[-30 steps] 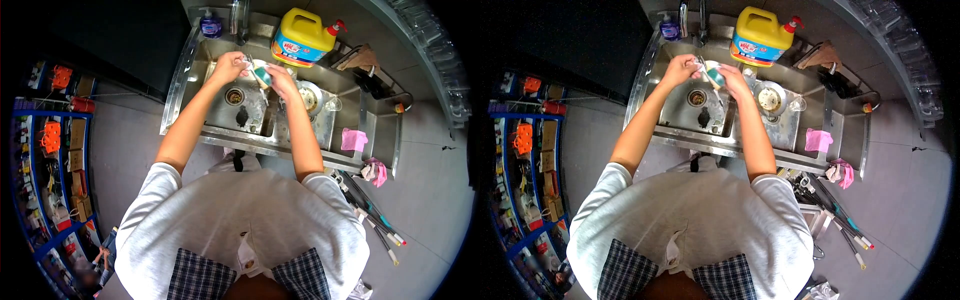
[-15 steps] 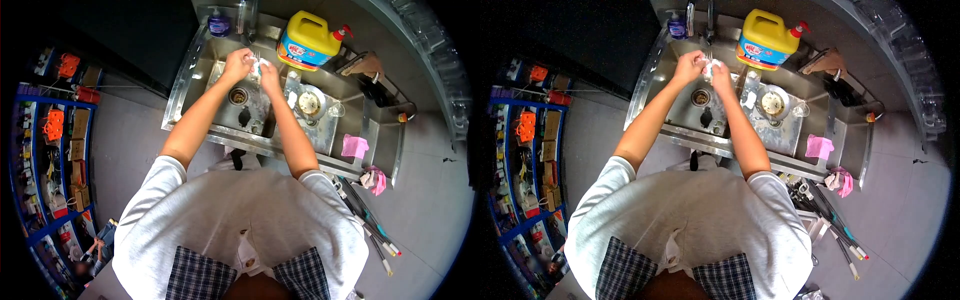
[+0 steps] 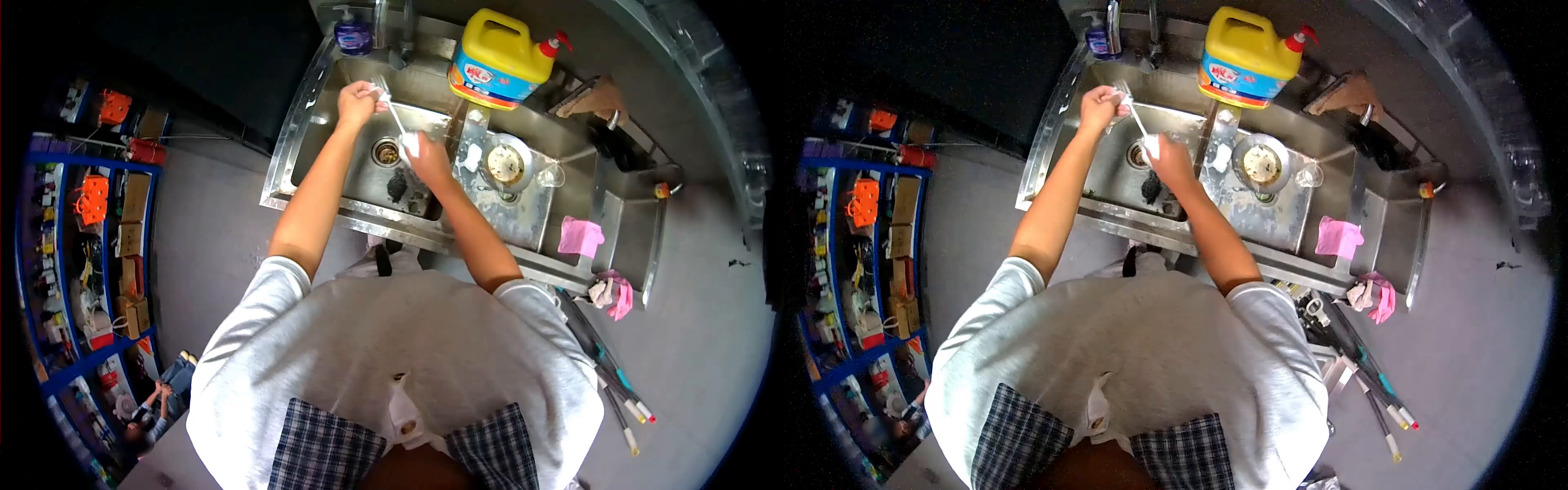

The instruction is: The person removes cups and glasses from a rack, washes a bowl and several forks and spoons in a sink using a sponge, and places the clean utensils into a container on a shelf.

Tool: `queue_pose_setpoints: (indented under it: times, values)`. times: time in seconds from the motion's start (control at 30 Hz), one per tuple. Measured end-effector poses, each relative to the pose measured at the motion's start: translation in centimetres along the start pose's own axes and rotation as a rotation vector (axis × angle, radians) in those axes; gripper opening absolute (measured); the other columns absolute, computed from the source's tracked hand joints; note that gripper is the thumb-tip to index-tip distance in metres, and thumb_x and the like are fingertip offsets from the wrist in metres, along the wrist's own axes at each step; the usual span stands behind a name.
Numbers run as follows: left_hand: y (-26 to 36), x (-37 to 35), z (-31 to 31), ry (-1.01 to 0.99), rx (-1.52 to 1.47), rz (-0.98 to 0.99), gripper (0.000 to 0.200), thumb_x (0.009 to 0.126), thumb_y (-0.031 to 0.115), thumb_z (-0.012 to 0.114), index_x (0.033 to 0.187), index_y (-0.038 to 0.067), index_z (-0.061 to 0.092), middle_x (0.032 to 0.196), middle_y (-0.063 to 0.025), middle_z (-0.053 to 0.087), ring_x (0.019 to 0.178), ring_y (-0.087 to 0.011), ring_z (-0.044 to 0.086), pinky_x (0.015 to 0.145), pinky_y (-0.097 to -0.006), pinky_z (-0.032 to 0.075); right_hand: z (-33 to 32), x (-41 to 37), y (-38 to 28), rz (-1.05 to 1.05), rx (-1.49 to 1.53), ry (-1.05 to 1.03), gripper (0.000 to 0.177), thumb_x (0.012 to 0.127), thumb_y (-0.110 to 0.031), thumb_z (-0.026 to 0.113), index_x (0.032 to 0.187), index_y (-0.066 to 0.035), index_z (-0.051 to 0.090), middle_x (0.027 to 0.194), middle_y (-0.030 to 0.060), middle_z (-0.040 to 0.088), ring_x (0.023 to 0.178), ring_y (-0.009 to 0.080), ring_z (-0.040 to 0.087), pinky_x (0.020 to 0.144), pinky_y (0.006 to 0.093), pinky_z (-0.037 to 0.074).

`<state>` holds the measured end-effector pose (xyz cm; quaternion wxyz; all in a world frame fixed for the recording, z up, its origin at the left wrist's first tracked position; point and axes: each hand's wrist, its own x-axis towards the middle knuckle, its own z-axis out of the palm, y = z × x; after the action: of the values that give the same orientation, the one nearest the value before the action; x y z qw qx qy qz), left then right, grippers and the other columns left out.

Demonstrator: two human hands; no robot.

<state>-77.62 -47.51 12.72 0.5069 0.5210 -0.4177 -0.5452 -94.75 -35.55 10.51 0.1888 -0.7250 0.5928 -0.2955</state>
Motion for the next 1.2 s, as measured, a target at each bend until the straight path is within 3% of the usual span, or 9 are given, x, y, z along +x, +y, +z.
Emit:
queue_pose_setpoints:
  times: [0.13, 0.2, 0.27, 0.53, 0.73, 0.8, 0.97, 1.1, 1.2]
  values:
    - [1.6, 0.6, -3.6, 0.091, -0.110, 0.057, 0.005, 0.084, -0.002, 0.057, 0.083, 0.000, 0.052, 0.074, -0.0160, 0.063, 0.061, -0.0229, 0.065, 0.055, -0.0310, 0.057, -1.4, -5.1, 3.3, 0.027, -0.050, -0.095, 0.031, 0.082, -0.030, 0.061, 0.090, -0.001, 0.053, 0.076, 0.0245, 0.062, 0.070, 0.0434, 0.059, 0.062, 0.0492, 0.048]
    - [1.9, -0.3, -4.5, 0.074, -0.117, 0.039, 0.007, 0.085, 0.000, 0.056, 0.081, 0.000, 0.051, 0.075, -0.0151, 0.063, 0.064, -0.0222, 0.066, 0.057, -0.0292, 0.056, -4.2, -5.4, 3.2, 0.366, 0.006, 0.127, 0.031, 0.079, -0.029, 0.063, 0.090, -0.002, 0.054, 0.078, 0.0234, 0.061, 0.072, 0.0428, 0.059, 0.065, 0.0501, 0.047]
    - [-0.2, -0.8, -5.2, 0.067, -0.161, 0.045, 0.008, 0.086, 0.000, 0.056, 0.080, 0.000, 0.050, 0.075, -0.0154, 0.063, 0.066, -0.0222, 0.066, 0.058, -0.0289, 0.056, -5.3, -5.8, 4.9, 0.284, -0.112, 0.385, 0.030, 0.078, -0.025, 0.065, 0.089, 0.000, 0.054, 0.081, 0.0247, 0.058, 0.074, 0.0428, 0.056, 0.065, 0.0463, 0.046]
    - [-4.8, -3.3, -4.8, 0.094, -0.606, -0.191, 0.005, 0.089, 0.004, 0.052, 0.094, 0.002, 0.051, 0.078, -0.0160, 0.062, 0.069, -0.0239, 0.065, 0.064, -0.0351, 0.057, -4.1, -8.0, 7.2, 0.346, -0.307, 0.031, 0.059, 0.074, -0.035, 0.069, 0.121, -0.005, 0.048, 0.114, 0.0169, 0.046, 0.106, 0.0377, 0.044, 0.085, 0.0467, 0.041]
    - [-6.0, -1.7, -2.6, 0.112, -0.776, -0.313, 0.014, 0.094, 0.006, 0.039, 0.103, 0.003, 0.049, 0.087, -0.0157, 0.059, 0.071, -0.0263, 0.062, 0.065, -0.0370, 0.056, -4.1, 1.1, 8.5, 0.281, -0.120, 0.178, 0.040, 0.078, -0.023, 0.064, 0.112, -0.003, 0.054, 0.109, 0.0213, 0.050, 0.103, 0.0395, 0.048, 0.089, 0.0444, 0.040]
    - [-9.7, 0.5, -3.4, -0.175, -0.845, -0.333, 0.008, 0.095, 0.015, 0.044, 0.094, 0.009, 0.050, 0.072, -0.0041, 0.056, 0.051, -0.0122, 0.049, 0.045, -0.0255, 0.043, -1.4, 7.4, 7.4, 0.042, 0.025, 0.294, 0.035, 0.079, -0.019, 0.063, 0.107, 0.001, 0.056, 0.103, 0.0217, 0.054, 0.096, 0.0375, 0.053, 0.087, 0.0427, 0.042]
    - [-6.2, -0.2, 0.9, -0.088, -0.823, -0.544, 0.027, 0.084, 0.037, 0.064, 0.085, 0.014, 0.049, 0.063, 0.0011, 0.047, 0.047, -0.0089, 0.039, 0.040, -0.0223, 0.030, 5.6, 24.9, 4.5, 0.061, 0.314, 0.194, 0.036, 0.079, -0.020, 0.061, 0.109, -0.001, 0.058, 0.114, 0.0229, 0.056, 0.106, 0.0384, 0.053, 0.090, 0.0403, 0.043]
    - [-6.9, 0.8, 0.6, -0.221, -0.886, -0.527, 0.024, 0.091, 0.037, 0.054, 0.090, 0.013, 0.050, 0.066, 0.0013, 0.047, 0.048, -0.0080, 0.034, 0.041, -0.0213, 0.027, 6.3, 24.0, 2.9, 0.322, 0.202, -0.062, 0.030, 0.079, -0.020, 0.059, 0.104, -0.005, 0.064, 0.109, 0.0202, 0.060, 0.105, 0.0353, 0.056, 0.090, 0.0364, 0.044]
    - [-6.0, 1.3, 0.7, -0.203, -0.941, -0.562, 0.035, 0.094, 0.044, 0.044, 0.086, 0.010, 0.050, 0.065, 0.0005, 0.047, 0.049, -0.0089, 0.035, 0.042, -0.0229, 0.027, 7.0, 21.1, 6.1, 0.037, 0.438, -0.013, 0.028, 0.080, -0.022, 0.060, 0.101, -0.003, 0.063, 0.107, 0.0195, 0.061, 0.102, 0.0346, 0.056, 0.089, 0.0367, 0.043]
